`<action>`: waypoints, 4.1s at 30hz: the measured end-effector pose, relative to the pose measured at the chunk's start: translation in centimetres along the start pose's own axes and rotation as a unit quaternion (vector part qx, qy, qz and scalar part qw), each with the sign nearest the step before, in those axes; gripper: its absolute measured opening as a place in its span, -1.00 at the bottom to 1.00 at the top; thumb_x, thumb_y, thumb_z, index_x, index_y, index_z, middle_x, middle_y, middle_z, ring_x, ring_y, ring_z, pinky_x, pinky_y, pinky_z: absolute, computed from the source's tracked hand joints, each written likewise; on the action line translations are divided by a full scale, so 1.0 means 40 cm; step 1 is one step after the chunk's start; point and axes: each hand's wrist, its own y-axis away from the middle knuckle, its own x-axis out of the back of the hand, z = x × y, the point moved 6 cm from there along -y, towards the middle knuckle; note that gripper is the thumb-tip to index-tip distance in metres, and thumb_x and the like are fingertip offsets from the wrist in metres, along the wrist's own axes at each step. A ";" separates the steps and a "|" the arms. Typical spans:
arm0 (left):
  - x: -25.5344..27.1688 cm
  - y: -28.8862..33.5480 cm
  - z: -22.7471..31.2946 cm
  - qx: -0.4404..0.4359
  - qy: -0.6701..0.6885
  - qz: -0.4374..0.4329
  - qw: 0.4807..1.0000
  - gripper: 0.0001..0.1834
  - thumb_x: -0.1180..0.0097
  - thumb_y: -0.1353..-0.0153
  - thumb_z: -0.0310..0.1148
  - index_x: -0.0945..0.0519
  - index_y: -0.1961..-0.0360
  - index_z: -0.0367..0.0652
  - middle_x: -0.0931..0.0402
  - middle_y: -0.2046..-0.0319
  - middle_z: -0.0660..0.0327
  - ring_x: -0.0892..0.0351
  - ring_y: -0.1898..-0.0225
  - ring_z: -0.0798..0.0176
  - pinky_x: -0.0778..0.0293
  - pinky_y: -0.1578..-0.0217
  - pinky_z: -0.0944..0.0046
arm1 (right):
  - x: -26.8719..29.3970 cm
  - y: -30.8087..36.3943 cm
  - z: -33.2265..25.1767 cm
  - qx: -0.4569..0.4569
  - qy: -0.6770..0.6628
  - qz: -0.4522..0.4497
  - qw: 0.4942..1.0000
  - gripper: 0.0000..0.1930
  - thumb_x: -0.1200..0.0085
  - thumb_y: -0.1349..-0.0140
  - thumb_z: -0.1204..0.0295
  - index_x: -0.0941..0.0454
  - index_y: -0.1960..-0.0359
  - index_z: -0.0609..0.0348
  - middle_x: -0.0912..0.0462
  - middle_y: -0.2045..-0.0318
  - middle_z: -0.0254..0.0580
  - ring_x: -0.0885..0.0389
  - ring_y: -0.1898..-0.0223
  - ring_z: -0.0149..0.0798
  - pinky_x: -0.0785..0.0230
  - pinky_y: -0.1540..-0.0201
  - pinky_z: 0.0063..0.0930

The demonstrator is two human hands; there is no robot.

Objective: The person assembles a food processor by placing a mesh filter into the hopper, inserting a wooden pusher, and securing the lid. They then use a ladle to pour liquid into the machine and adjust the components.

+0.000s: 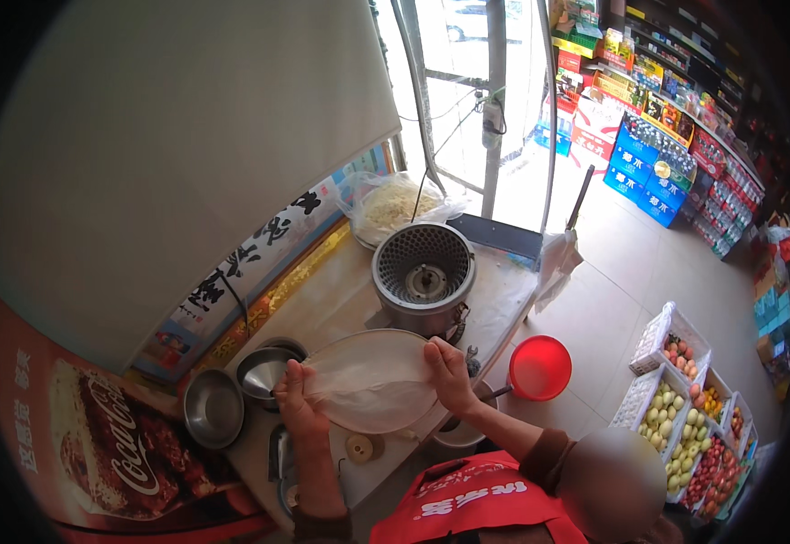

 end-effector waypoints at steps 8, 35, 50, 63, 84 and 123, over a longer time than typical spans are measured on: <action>0.018 -0.018 -0.030 0.003 0.058 0.131 0.990 -0.72 -0.18 -0.36 -0.08 -0.60 0.31 -0.08 -0.54 0.34 0.39 -0.50 0.26 0.46 -0.46 0.31 0.36 | -0.097 0.104 0.164 -0.243 -0.301 -0.021 0.922 -0.62 0.11 -0.50 0.06 -0.50 -0.04 0.08 -0.58 0.28 -0.49 -0.46 0.35 -0.59 -0.35 0.29 -0.67; -0.082 0.106 -0.006 0.048 -0.346 -0.294 0.890 -0.76 -0.25 -0.31 -0.29 -0.67 0.34 -0.31 -0.59 0.47 0.36 -0.46 0.40 0.56 -0.38 0.37 0.48 | -0.040 0.014 -0.198 0.005 0.133 -0.421 0.897 -0.68 0.03 -0.35 0.51 -0.48 -0.12 0.26 -0.68 0.28 0.17 -0.68 0.21 0.17 -0.51 0.13 -0.19; -0.069 0.081 -0.035 0.104 -0.174 -0.207 0.957 -0.73 -0.32 -0.25 -0.38 -0.68 0.13 -0.39 -0.67 0.31 0.25 -0.56 0.31 0.52 -0.48 0.27 0.48 | -0.027 0.004 -0.212 0.069 0.136 -0.286 0.946 -0.68 0.04 -0.31 0.59 -0.47 -0.10 0.20 -0.67 0.30 0.13 -0.72 0.24 0.10 -0.55 0.19 -0.26; -0.118 0.114 -0.013 0.046 -0.312 -0.232 0.920 -0.75 -0.36 -0.21 -0.32 -0.71 0.26 -0.34 -0.56 0.50 0.46 -0.40 0.42 0.60 -0.37 0.40 0.48 | -0.001 0.018 -0.202 0.006 0.234 -0.380 0.895 -0.59 0.07 -0.26 0.65 -0.47 -0.16 0.31 -0.62 0.38 0.03 -0.65 0.36 -0.07 -0.47 0.21 -0.36; -0.142 0.115 -0.030 0.132 -0.239 -0.323 0.906 -0.79 -0.31 -0.26 -0.35 -0.72 0.30 -0.34 -0.66 0.46 0.33 -0.52 0.40 0.58 -0.46 0.37 0.49 | -0.037 -0.005 -0.215 -0.005 0.176 -0.425 0.888 -0.69 0.06 -0.30 0.59 -0.50 -0.08 0.29 -0.64 0.36 0.13 -0.67 0.32 0.08 -0.49 0.20 -0.31; -0.166 0.127 0.058 0.013 -0.280 -0.299 0.912 -0.86 -0.36 -0.16 -0.47 -0.72 0.29 -0.31 -0.55 0.51 0.31 -0.41 0.46 0.53 -0.36 0.41 0.45 | -0.051 -0.016 -0.272 0.020 0.224 -0.467 0.855 -0.45 0.06 -0.18 0.68 -0.46 -0.26 0.10 -0.62 0.45 0.00 -0.69 0.38 -0.03 -0.49 0.23 -0.34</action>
